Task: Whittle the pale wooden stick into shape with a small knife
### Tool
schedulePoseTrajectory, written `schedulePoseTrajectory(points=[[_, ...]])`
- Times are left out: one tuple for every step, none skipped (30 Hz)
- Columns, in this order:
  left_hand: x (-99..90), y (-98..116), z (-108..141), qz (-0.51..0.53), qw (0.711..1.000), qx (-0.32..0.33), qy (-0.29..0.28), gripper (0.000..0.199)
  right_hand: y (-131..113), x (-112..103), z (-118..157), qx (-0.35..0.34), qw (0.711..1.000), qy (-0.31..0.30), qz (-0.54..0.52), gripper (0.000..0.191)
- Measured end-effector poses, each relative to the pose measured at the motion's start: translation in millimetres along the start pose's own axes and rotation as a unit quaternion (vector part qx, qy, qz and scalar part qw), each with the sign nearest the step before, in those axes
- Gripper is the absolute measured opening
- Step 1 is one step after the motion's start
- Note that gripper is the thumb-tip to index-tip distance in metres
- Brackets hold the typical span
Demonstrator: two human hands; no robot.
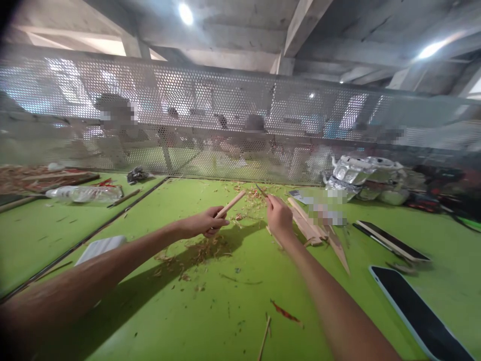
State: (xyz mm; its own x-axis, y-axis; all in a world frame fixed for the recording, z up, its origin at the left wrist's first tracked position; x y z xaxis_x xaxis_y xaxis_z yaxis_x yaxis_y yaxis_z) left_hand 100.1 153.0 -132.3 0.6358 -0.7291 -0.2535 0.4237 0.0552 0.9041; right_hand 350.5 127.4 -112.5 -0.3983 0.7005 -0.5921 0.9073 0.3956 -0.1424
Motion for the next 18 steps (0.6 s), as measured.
schedulePoseTrajectory(points=[[-2.5,-2.2,-1.2,-0.013,1.000,-0.006,0.027,0.028,-6.0,-0.9,-1.2,-0.011,1.000,0.004,-0.009,0.043],[-4.6,-4.1,-2.0,-0.023,0.998,-0.013,0.052,0.028,-13.3,-0.9,-2.0,-0.027,0.999,0.002,-0.019,0.043],[-6.0,-5.3,-2.3,-0.032,0.997,-0.020,0.074,0.029,-21.2,-0.1,-2.2,-0.042,0.999,-0.006,-0.031,0.042],[-6.8,-5.4,-2.0,-0.041,0.995,-0.022,0.093,0.030,-28.9,1.5,-1.9,-0.058,0.997,-0.018,-0.043,0.043],[-6.8,-4.7,-1.2,-0.049,0.993,-0.021,0.108,0.030,-35.9,3.6,-1.1,-0.073,0.995,-0.034,-0.054,0.043],[-6.4,-3.4,-0.4,-0.058,0.991,-0.020,0.122,0.031,-41.7,5.6,0.1,-0.086,0.993,-0.049,-0.061,0.043],[-5.9,-1.9,0.4,-0.069,0.988,-0.018,0.135,0.030,-46.0,7.4,1.4,-0.096,0.992,-0.060,-0.063,0.043],[-5.5,-0.3,1.0,-0.081,0.985,-0.015,0.150,0.030,-48.6,8.9,2.5,-0.102,0.991,-0.069,-0.059,0.043],[-5.4,1.1,1.1,-0.094,0.982,-0.011,0.166,0.030,-49.7,9.9,3.4,-0.105,0.990,-0.075,-0.049,0.043],[-5.7,2.2,0.7,-0.108,0.977,-0.008,0.184,0.029,-49.6,10.6,3.9,-0.104,0.991,-0.078,-0.033,0.042],[-6.3,3.1,-0.1,-0.119,0.972,-0.003,0.201,0.028,-48.6,10.9,4.1,-0.099,0.992,-0.081,-0.014,0.041],[-7.2,3.6,-1.1,-0.129,0.968,0.001,0.217,0.027,-47.2,11.1,4.0,-0.093,0.992,-0.086,0.004,0.041],[-8.0,4.0,-2.4,-0.139,0.963,0.006,0.230,0.025,-45.9,11.3,3.6,-0.090,0.991,-0.093,0.019,0.041],[-8.6,4.2,-3.5,-0.147,0.960,0.009,0.240,0.023,-44.8,11.5,3.0,-0.088,0.991,-0.099,0.028,0.041],[-9.1,4.3,-4.6,-0.155,0.957,0.011,0.247,0.021,-44.0,11.6,2.5,-0.088,0.990,-0.105,0.034,0.043],[-9.4,4.3,-5.3,-0.160,0.954,0.011,0.252,0.020,-43.4,11.9,2.0,-0.088,0.989,-0.112,0.036,0.044],[-9.3,4.4,-5.7,-0.163,0.953,0.011,0.254,0.020,-42.7,12.2,1.6,-0.088,0.988,-0.118,0.036,0.044],[-9.1,4.5,-5.9,-0.165,0.953,0.011,0.253,0.019,-41.9,12.4,1.5,-0.087,0.988,-0.121,0.035,0.044]])
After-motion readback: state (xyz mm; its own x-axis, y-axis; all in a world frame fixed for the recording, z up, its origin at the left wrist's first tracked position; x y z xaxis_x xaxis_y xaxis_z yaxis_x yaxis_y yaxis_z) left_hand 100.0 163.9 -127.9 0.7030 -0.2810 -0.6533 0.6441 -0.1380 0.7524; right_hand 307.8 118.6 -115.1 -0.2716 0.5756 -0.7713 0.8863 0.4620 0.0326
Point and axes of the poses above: each hand's wrist, its own z-axis away from the middle knuckle, its own x-axis out of the palm, y = z × x, the point moved 4 cm from there along -z, towards the middle knuckle, and after that the axes turned 14 degrees about -x, right-handed, at the moved point
